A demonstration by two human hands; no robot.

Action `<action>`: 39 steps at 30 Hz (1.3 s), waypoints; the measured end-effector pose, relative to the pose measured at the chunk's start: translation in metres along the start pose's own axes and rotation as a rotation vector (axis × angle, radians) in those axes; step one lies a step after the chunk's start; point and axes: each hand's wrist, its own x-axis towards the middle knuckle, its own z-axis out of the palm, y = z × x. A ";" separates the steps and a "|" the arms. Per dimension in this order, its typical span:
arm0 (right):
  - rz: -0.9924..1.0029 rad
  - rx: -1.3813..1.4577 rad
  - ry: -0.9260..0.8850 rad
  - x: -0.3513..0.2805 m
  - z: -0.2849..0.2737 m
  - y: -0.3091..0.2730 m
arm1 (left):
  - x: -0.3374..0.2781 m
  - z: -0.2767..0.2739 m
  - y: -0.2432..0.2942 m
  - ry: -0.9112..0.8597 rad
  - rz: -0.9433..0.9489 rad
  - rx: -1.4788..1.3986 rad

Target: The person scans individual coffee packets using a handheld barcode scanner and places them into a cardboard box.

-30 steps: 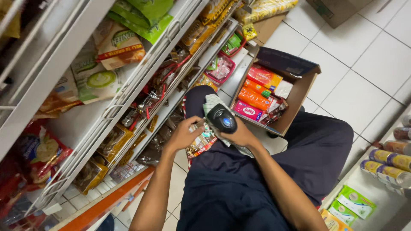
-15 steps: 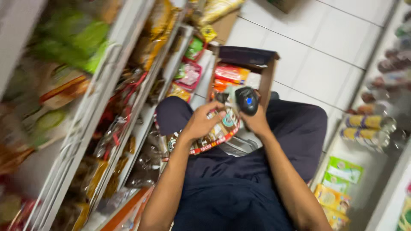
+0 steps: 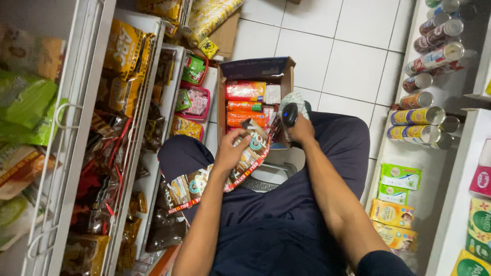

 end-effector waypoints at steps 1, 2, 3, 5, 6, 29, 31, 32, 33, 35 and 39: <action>0.000 -0.008 -0.011 0.001 0.007 0.003 | -0.002 0.002 -0.004 0.013 -0.034 0.019; -0.067 0.023 -0.004 0.004 0.011 0.005 | 0.000 0.003 -0.007 0.025 -0.064 0.036; -0.135 0.053 0.003 0.006 0.014 0.006 | 0.004 0.003 -0.009 0.018 -0.070 0.022; -0.179 0.033 0.000 0.004 0.018 0.006 | 0.004 0.004 -0.015 0.006 -0.097 -0.012; -0.156 -0.017 -0.006 0.003 0.018 0.004 | 0.001 0.005 -0.017 -0.001 -0.103 0.007; -0.097 -0.009 0.094 0.006 0.020 0.008 | 0.001 -0.001 -0.019 0.021 -0.167 -0.078; -0.166 -0.021 0.072 0.009 0.023 0.011 | 0.005 -0.001 -0.018 0.023 -0.132 -0.070; -0.147 -0.006 0.062 0.009 0.024 0.011 | 0.006 -0.001 -0.016 0.028 -0.115 -0.065; -0.127 0.008 0.052 0.009 0.023 0.010 | 0.008 0.000 -0.014 0.023 -0.079 -0.051; -0.148 0.041 0.091 0.007 0.024 -0.001 | 0.007 -0.002 -0.006 0.031 -0.006 -0.013; -0.046 0.505 -0.050 -0.014 0.008 -0.022 | 0.000 -0.006 0.019 0.096 0.159 0.083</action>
